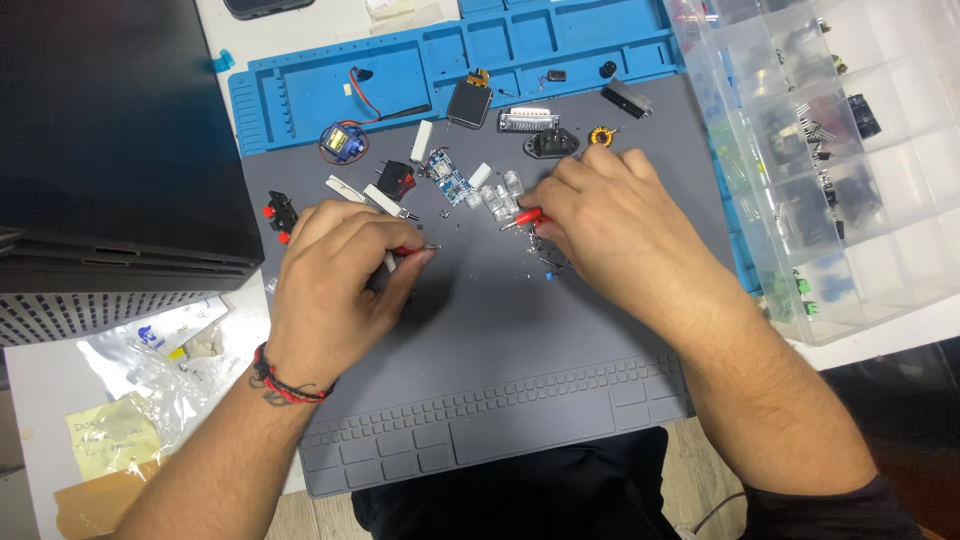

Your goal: The person disassembles a small electronic device on a gray work mat, using a red-handled screwdriver to remove screws and separate components. They handle various parts, including circuit boards, wires, and plastic casings, and place some items into a clear plastic storage box.

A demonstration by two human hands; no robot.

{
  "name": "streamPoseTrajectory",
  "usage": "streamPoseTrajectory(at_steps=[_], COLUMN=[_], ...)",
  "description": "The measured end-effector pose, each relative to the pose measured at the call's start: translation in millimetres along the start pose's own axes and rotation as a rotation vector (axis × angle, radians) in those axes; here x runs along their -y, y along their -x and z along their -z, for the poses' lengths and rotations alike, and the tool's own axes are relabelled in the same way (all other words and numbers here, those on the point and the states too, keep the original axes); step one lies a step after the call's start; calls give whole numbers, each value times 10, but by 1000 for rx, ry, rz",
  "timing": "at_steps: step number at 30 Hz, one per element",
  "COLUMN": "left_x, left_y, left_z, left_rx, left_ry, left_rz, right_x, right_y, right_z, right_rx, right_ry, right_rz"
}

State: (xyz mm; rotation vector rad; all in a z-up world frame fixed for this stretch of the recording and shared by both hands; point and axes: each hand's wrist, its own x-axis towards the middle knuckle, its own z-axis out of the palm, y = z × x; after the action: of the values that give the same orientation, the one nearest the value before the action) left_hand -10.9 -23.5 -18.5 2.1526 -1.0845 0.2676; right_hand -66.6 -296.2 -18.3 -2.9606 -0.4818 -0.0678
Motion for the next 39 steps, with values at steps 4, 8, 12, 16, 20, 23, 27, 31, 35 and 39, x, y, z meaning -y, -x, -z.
streamPoseTrajectory(at_steps=[4,8,12,16,20,23,27,31,35,39], left_x=[-7,-43,-72,-71,-94,-94,-117,-114,-128,-168], left_y=[-9,-47,-46,-16,-32,-22,-37,-16,-6,13], left_z=[8,46,58,38,49,58,80,20,-24,58], left_rx=[-1,16,31,24,35,46,26,12,-41,-38], left_ry=[7,23,1,-4,25,-5,65,122,150,129], left_rz=[-23,-48,-58,-48,-51,-31,-40,-97,-167,-123], right_x=[-1,1,4,34,73,118,242,375,450,432], right_y=[-5,-29,-24,-63,-79,-82,-86,-94,-83,-70], right_z=[29,25,51,113,91,146,212,137,79,-2], right_rx=[13,92,90,85,-5,-43,-83,-94,-56,-96], right_ry=[-41,-54,-146,-303,-403,-457,-493,-535,-559,-563], right_rz=[-16,-53,-49,-121,-77,-28,-24,49,33,26])
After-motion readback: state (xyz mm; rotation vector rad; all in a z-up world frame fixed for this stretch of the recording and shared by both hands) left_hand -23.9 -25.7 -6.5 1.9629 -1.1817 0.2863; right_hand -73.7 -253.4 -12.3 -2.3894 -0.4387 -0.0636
